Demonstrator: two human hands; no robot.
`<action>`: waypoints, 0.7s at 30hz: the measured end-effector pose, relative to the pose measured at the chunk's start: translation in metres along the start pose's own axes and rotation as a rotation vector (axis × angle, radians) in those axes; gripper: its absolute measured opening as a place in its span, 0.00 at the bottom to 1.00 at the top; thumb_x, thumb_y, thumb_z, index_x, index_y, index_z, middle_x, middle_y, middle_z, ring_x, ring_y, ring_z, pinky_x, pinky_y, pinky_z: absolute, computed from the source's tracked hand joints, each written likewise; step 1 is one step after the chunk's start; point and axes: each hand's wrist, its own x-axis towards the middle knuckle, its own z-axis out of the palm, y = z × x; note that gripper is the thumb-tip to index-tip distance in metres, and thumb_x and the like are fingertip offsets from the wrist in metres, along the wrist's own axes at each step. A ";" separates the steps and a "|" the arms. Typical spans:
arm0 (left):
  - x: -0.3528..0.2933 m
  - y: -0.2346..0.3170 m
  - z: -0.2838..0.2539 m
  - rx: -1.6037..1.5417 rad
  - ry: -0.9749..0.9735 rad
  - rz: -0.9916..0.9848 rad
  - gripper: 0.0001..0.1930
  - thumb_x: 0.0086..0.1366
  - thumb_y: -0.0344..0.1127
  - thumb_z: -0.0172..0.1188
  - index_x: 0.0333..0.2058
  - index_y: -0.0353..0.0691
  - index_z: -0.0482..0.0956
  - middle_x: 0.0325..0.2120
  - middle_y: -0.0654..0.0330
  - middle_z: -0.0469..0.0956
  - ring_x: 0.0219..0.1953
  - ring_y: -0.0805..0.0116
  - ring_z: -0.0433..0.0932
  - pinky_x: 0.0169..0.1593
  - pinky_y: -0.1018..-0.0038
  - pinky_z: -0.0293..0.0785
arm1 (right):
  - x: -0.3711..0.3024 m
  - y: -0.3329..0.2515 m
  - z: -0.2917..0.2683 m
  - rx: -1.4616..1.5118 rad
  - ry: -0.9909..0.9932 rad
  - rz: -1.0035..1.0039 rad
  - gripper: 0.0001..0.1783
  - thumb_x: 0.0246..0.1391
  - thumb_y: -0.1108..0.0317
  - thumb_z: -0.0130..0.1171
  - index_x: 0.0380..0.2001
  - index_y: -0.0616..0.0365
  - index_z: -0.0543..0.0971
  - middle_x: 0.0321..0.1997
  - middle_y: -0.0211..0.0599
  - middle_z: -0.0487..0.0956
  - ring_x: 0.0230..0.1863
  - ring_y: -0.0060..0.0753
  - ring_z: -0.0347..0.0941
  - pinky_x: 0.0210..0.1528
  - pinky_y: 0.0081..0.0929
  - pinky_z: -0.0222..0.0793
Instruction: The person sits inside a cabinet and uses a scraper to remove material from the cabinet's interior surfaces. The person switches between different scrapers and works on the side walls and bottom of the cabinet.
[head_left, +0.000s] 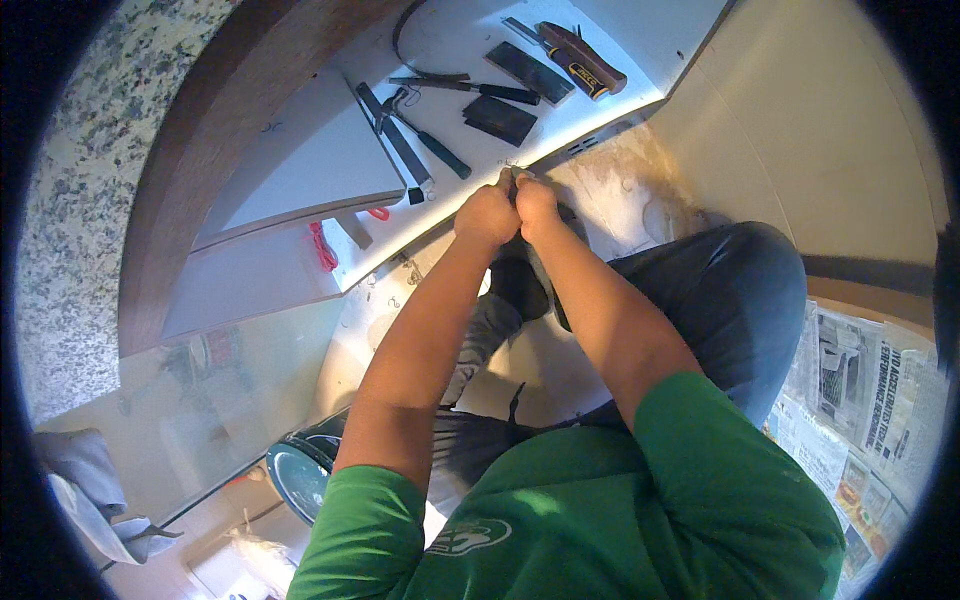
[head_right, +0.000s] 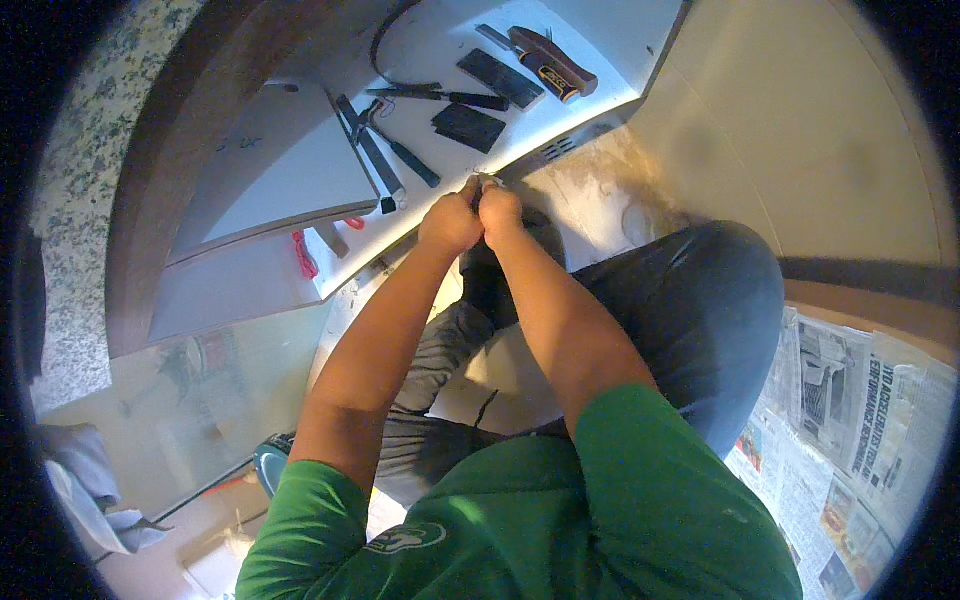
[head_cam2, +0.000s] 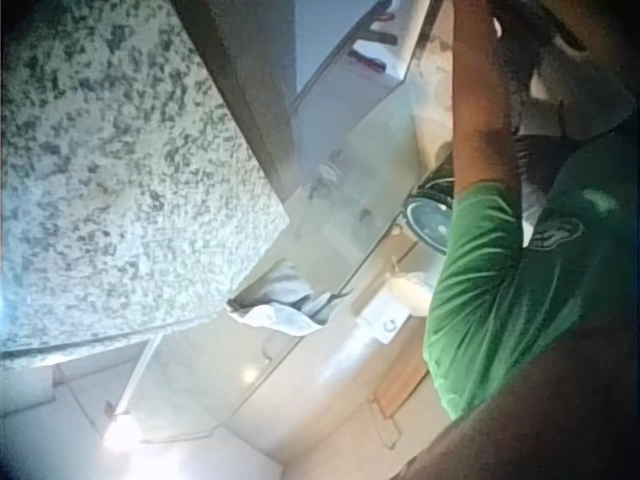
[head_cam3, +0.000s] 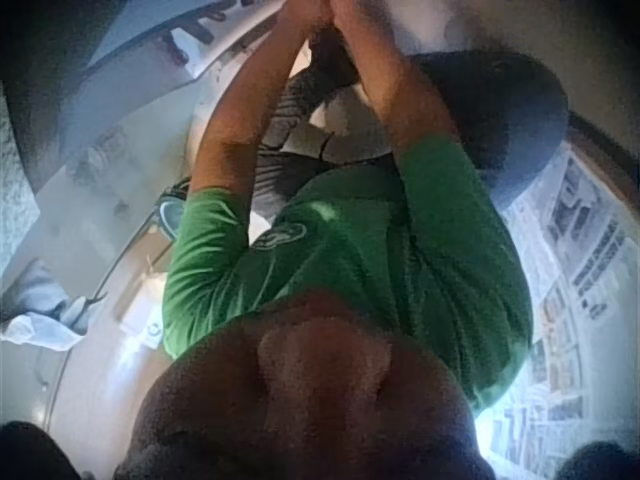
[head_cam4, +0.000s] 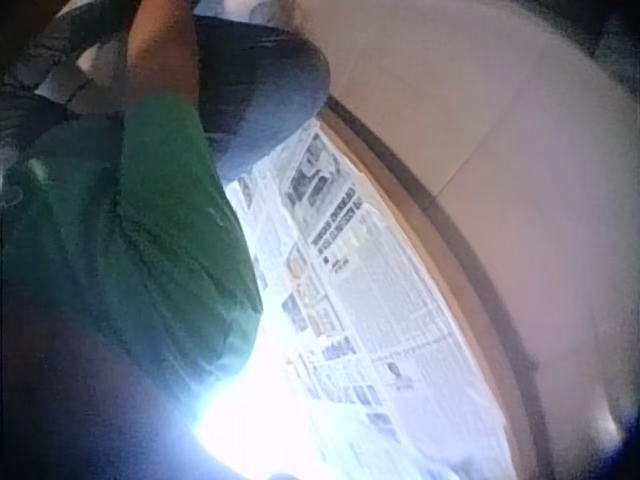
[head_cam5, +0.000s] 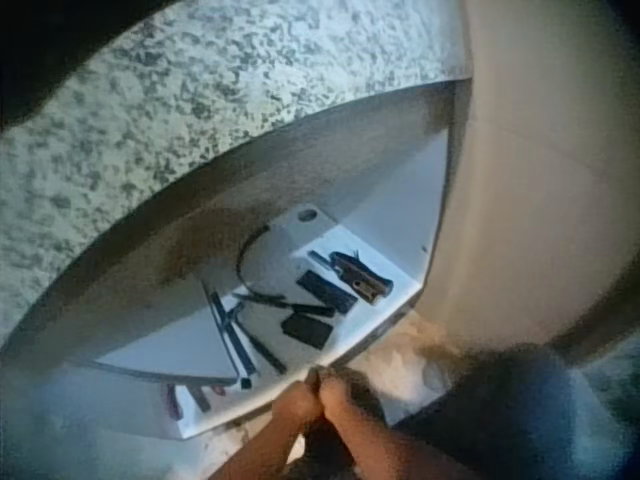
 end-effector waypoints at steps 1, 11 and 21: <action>0.002 -0.004 0.006 -0.010 0.014 -0.009 0.38 0.65 0.53 0.54 0.73 0.50 0.60 0.49 0.38 0.81 0.51 0.42 0.81 0.55 0.50 0.77 | -0.013 -0.010 0.002 0.082 0.004 0.009 0.23 0.72 0.59 0.41 0.55 0.66 0.76 0.62 0.53 0.76 0.63 0.51 0.73 0.60 0.43 0.69; 0.008 0.011 0.010 -0.023 0.006 -0.040 0.37 0.66 0.53 0.53 0.72 0.50 0.60 0.47 0.40 0.82 0.50 0.41 0.82 0.54 0.50 0.77 | 0.006 -0.013 -0.017 -0.138 -0.070 -0.058 0.24 0.70 0.62 0.50 0.61 0.68 0.73 0.64 0.50 0.75 0.62 0.46 0.72 0.61 0.40 0.68; 0.033 -0.003 0.011 -0.023 0.064 -0.001 0.37 0.66 0.54 0.53 0.71 0.48 0.61 0.49 0.39 0.81 0.51 0.40 0.81 0.55 0.50 0.77 | 0.004 -0.044 -0.006 -0.001 -0.032 0.057 0.23 0.67 0.62 0.53 0.56 0.71 0.76 0.59 0.55 0.77 0.56 0.48 0.75 0.55 0.41 0.72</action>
